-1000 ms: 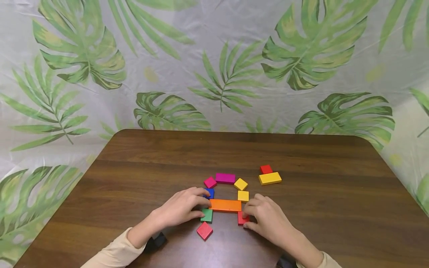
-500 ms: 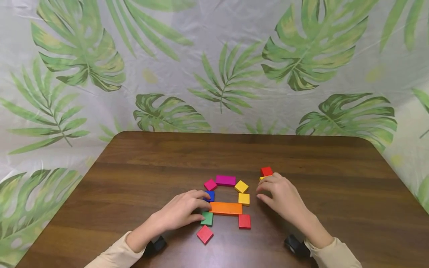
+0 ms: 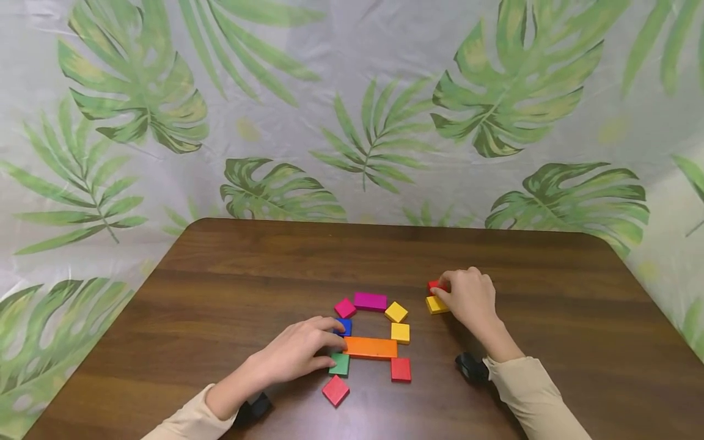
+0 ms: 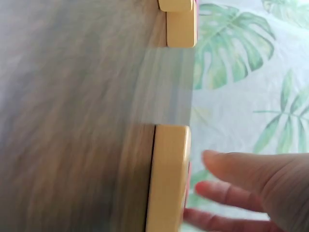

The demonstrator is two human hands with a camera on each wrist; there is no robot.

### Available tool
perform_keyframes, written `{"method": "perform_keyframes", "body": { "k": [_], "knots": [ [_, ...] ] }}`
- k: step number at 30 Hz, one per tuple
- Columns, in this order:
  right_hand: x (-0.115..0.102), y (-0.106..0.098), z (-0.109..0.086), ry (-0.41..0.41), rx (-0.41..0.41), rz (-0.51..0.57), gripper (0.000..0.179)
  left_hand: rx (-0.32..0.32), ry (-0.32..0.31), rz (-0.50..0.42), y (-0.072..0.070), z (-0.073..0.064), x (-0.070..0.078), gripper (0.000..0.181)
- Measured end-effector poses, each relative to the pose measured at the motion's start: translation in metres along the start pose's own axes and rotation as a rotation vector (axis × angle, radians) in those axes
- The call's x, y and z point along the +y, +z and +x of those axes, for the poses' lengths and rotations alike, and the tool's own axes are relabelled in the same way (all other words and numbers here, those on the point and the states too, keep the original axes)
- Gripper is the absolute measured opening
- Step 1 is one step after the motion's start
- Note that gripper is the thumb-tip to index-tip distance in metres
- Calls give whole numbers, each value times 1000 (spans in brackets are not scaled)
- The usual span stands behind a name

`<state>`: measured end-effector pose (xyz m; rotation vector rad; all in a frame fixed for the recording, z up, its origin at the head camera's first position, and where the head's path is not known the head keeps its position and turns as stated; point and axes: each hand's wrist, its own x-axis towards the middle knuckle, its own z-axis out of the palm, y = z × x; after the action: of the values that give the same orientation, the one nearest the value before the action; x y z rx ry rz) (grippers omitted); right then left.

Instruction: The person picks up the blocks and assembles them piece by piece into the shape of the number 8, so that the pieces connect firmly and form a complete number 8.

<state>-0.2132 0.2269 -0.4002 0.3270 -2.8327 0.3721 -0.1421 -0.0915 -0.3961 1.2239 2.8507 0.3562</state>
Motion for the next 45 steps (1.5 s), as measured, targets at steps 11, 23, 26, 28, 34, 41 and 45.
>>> {"method": "perform_keyframes", "body": {
  "k": [11, 23, 26, 28, 34, 41, 45],
  "knots": [
    [-3, 0, 2, 64, -80, -52, 16, -2, 9, -8, 2, 3, 5, 16],
    [-8, -14, -15, -55, -116, -85, 12, 5, -6, -19, 2, 2, 5, 16],
    [-11, -16, -23, -69, -125, -96, 13, 7, -6, -18, 3, 1, 5, 16],
    [-14, -17, -29, -78, -126, -98, 14, 6, -10, -17, 3, 1, 4, 17],
    [-19, -17, -46, -102, -109, -92, 17, 2, -17, -21, 3, 0, 3, 17],
    [-27, -19, -62, -110, -87, -88, 15, 1, -12, -3, 1, 1, 2, 16],
    [-30, -19, -72, -118, -81, -88, 15, 2, -18, -6, 1, 0, 3, 17]
  ]
}}
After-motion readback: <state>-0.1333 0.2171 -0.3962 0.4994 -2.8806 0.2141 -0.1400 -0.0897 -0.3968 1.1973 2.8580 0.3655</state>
